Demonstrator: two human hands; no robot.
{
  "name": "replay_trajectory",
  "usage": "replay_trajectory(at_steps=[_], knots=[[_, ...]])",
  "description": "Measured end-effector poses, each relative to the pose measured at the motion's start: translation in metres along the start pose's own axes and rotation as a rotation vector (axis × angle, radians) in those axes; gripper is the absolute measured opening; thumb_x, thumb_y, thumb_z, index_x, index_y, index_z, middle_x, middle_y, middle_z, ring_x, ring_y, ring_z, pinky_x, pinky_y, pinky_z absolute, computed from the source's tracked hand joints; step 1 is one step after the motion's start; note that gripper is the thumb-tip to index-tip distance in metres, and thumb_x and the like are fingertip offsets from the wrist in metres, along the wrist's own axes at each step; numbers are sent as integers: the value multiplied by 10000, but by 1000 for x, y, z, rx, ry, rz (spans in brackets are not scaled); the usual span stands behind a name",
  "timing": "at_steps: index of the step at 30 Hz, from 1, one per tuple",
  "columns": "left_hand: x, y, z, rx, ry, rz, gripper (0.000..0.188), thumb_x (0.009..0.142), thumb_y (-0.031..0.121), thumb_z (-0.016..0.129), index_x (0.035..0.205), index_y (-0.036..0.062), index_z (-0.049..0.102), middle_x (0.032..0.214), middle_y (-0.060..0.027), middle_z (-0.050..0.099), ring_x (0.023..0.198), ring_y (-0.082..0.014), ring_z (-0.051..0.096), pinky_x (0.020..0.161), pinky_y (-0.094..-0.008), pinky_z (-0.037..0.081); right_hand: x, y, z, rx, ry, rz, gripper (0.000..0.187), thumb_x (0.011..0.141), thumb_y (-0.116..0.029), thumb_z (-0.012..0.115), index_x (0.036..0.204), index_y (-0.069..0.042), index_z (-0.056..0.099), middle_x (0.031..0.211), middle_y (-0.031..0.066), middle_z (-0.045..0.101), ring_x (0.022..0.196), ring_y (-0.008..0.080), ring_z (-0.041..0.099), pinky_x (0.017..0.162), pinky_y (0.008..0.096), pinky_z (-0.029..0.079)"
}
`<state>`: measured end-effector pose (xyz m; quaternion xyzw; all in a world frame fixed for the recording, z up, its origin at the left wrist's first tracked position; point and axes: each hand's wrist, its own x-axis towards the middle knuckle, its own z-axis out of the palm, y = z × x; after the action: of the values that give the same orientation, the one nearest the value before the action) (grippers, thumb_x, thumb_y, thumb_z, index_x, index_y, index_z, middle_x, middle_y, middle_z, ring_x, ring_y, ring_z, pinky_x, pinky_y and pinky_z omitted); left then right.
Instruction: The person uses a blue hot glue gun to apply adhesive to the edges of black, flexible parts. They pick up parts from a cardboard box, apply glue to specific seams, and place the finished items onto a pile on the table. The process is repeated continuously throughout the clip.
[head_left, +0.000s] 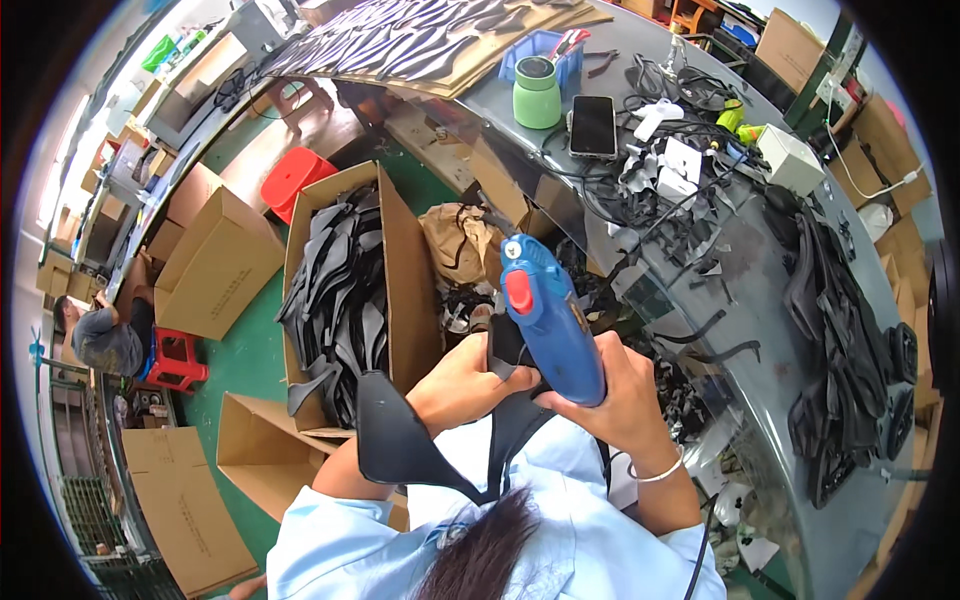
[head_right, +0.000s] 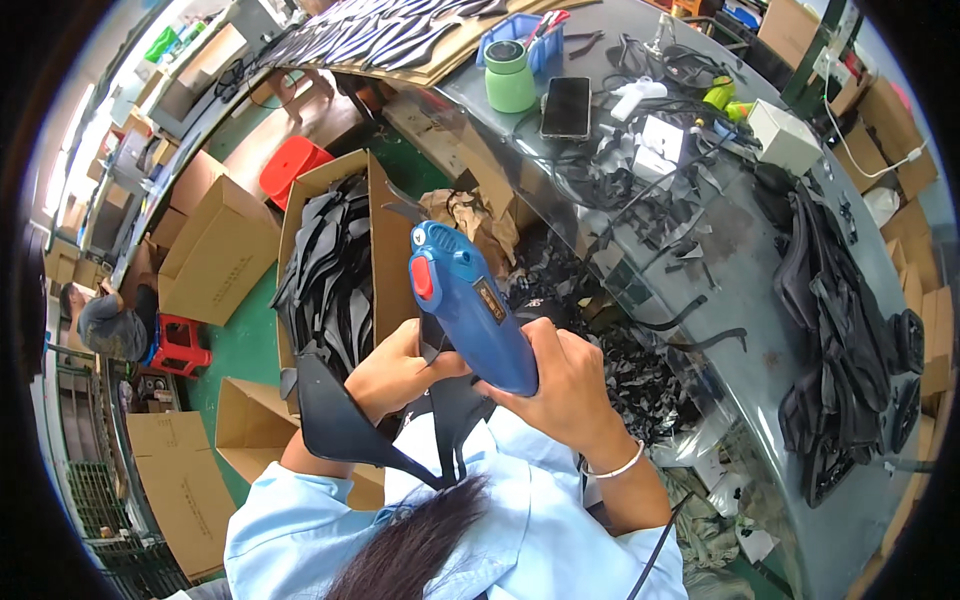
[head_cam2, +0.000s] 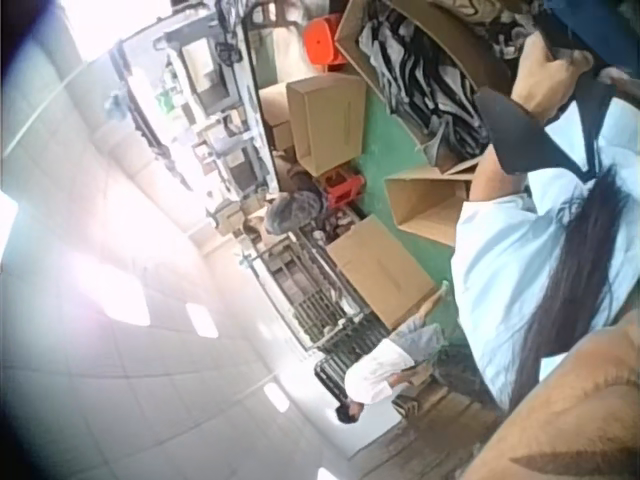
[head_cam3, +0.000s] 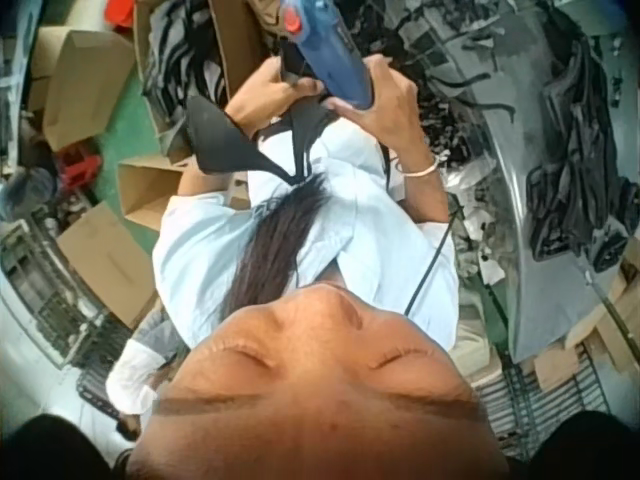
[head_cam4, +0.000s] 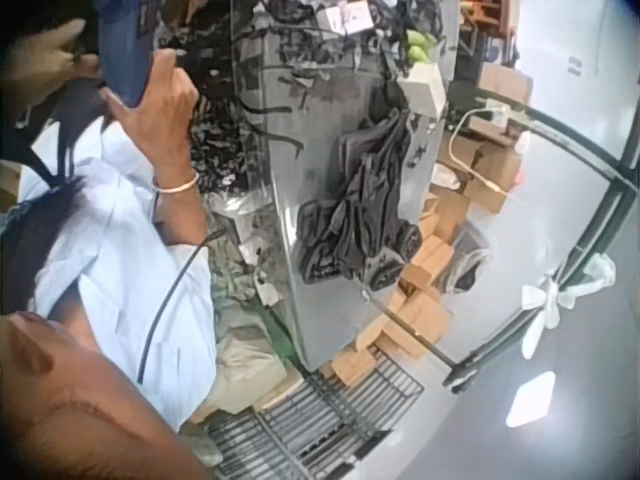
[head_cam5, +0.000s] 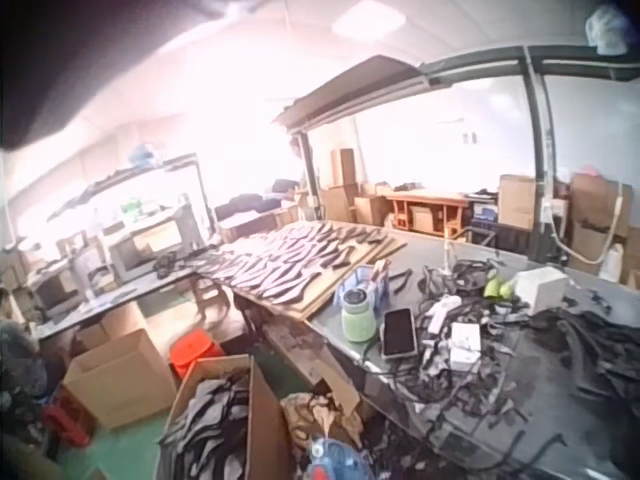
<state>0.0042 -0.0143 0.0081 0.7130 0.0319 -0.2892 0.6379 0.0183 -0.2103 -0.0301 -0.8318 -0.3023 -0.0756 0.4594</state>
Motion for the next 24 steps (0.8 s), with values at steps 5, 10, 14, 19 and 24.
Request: replay_trajectory(at_steps=[5,10,14,19,24], knots=[[11,-26,-3,59,9,38,254,840,115,606,1077,27,630,982,-83,656,915,-166,589,861,-302,445,-5,4,3,-95,-60,-104,460,576,-162,840,875,-12,524,721,123,584,631,308,607,581,380,486],[19,-65,-5,39,96,51,275,851,155,615,1094,27,622,992,-89,662,928,-180,599,863,-316,454,-9,3,21,-272,34,-149,391,593,-97,789,866,-6,525,719,138,569,624,345,575,611,417,472],[6,-47,6,146,119,214,269,852,177,631,1073,24,617,941,-46,635,886,-135,572,812,-298,460,-9,10,27,-19,254,154,381,619,-88,757,895,-19,503,673,95,585,580,249,593,574,339,472],[-2,-51,29,-482,157,188,296,840,151,649,1088,1,591,963,-31,628,898,-114,564,820,-281,451,4,5,17,462,241,452,312,692,-88,737,897,-27,510,720,76,649,628,149,641,597,289,509],[-1,-36,13,-708,441,296,306,822,78,627,1102,-13,546,996,-97,633,932,-174,600,854,-305,467,1,11,5,376,254,477,512,631,-288,864,892,-27,509,678,81,631,608,184,641,576,302,502]])
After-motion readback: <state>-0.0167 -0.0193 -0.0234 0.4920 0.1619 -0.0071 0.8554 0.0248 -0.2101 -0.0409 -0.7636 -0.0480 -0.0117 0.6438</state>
